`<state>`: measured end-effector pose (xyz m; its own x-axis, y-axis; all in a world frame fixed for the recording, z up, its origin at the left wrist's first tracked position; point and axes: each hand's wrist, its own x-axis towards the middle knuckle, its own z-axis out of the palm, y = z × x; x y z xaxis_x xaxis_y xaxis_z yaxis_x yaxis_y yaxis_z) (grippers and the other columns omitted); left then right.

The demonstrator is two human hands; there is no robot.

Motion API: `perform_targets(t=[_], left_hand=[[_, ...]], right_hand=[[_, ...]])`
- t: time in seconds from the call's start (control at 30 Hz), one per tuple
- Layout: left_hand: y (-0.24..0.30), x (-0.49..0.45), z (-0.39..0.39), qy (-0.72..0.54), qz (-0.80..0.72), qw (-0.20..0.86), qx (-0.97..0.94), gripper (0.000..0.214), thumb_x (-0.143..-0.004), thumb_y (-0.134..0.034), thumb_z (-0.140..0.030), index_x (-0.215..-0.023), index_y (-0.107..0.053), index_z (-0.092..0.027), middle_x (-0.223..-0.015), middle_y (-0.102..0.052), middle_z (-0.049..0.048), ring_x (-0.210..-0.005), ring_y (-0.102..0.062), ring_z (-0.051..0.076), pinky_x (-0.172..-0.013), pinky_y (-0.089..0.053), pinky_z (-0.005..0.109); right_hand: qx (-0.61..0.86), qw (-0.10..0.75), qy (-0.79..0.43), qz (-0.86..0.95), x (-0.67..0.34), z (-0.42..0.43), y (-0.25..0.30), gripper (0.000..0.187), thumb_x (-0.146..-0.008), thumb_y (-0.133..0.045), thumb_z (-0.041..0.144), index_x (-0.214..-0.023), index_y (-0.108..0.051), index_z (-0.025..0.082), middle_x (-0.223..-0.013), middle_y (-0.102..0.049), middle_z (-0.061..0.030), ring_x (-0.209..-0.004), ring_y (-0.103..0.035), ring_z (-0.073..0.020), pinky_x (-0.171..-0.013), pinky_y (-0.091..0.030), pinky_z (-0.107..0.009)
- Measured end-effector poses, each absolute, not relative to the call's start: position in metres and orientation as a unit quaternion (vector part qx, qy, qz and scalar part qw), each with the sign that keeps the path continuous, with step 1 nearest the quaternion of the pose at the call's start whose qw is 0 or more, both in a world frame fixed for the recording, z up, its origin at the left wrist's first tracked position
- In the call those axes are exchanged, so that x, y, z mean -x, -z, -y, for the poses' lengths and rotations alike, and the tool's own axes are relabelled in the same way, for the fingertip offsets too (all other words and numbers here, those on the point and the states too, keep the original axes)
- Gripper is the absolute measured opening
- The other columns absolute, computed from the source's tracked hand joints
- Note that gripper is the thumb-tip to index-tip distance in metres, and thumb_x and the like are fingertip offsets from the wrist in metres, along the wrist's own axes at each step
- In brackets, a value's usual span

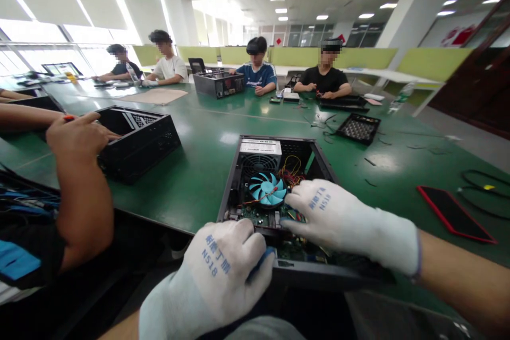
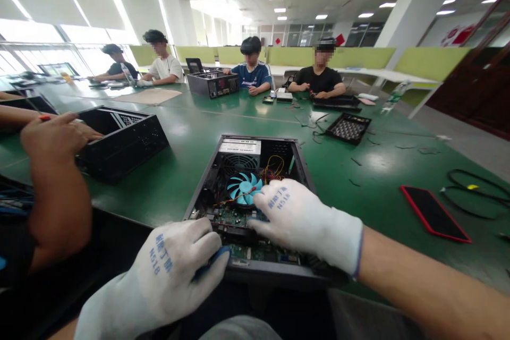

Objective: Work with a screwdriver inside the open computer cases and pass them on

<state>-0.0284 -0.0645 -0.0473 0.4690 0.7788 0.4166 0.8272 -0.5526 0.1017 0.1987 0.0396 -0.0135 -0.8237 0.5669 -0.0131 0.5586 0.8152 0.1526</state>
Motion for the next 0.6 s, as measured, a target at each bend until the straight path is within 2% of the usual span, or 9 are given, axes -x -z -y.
perform_targets(t=[0.13,0.27,0.33,0.43,0.6], left_hand=[[0.046,0.027,0.065,0.209,0.482,0.061,0.849,0.023,-0.097,-0.050,-0.033,-0.075,-0.049,-0.025,-0.076,-0.056,0.0004,-0.063,-0.056,0.020,-0.056,-0.034,0.035],[0.046,0.027,0.065,0.223,0.479,0.067,0.846,0.024,-0.096,-0.051,-0.032,-0.074,-0.049,-0.024,-0.074,-0.056,0.0000,-0.062,-0.055,0.019,-0.055,-0.033,0.035],[0.046,0.027,0.065,0.231,0.477,0.067,0.845,0.024,-0.096,-0.052,-0.031,-0.073,-0.049,-0.024,-0.074,-0.055,-0.0001,-0.061,-0.054,0.018,-0.055,-0.032,0.034],[0.047,0.027,0.065,0.237,0.477,0.061,0.844,0.023,-0.096,-0.053,-0.031,-0.074,-0.049,-0.024,-0.074,-0.055,-0.0002,-0.061,-0.053,0.018,-0.055,-0.032,0.034],[0.049,0.027,0.065,0.236,0.476,0.061,0.845,0.023,-0.096,-0.052,-0.033,-0.075,-0.049,-0.024,-0.076,-0.055,0.0000,-0.061,-0.053,0.018,-0.054,-0.031,0.035]], right_hand=[[-0.325,0.129,-0.126,-0.928,-0.166,-0.074,0.025,0.044,-0.088,-0.066,0.055,-0.107,-0.069,0.016,-0.103,-0.071,-0.0138,-0.095,-0.066,-0.0294,-0.077,-0.045,-0.036],[-0.308,0.235,-0.109,-0.915,-0.147,-0.083,0.035,0.031,-0.093,-0.060,0.043,-0.102,-0.073,0.016,-0.102,-0.073,-0.0123,-0.093,-0.069,-0.0286,-0.074,-0.045,-0.036],[-0.276,0.233,-0.108,-0.926,-0.146,-0.085,0.039,0.023,-0.096,-0.055,0.029,-0.101,-0.073,0.017,-0.101,-0.074,-0.0106,-0.092,-0.069,-0.0270,-0.073,-0.044,-0.036],[-0.239,0.188,-0.125,-0.944,-0.157,-0.090,0.045,0.023,-0.093,-0.050,0.016,-0.094,-0.073,0.018,-0.095,-0.073,-0.0092,-0.088,-0.068,-0.0254,-0.071,-0.042,-0.036],[-0.222,0.129,-0.140,-0.956,-0.175,-0.103,0.052,0.017,-0.089,-0.054,0.019,-0.094,-0.071,0.020,-0.092,-0.071,-0.0086,-0.085,-0.066,-0.0259,-0.069,-0.040,-0.036]])
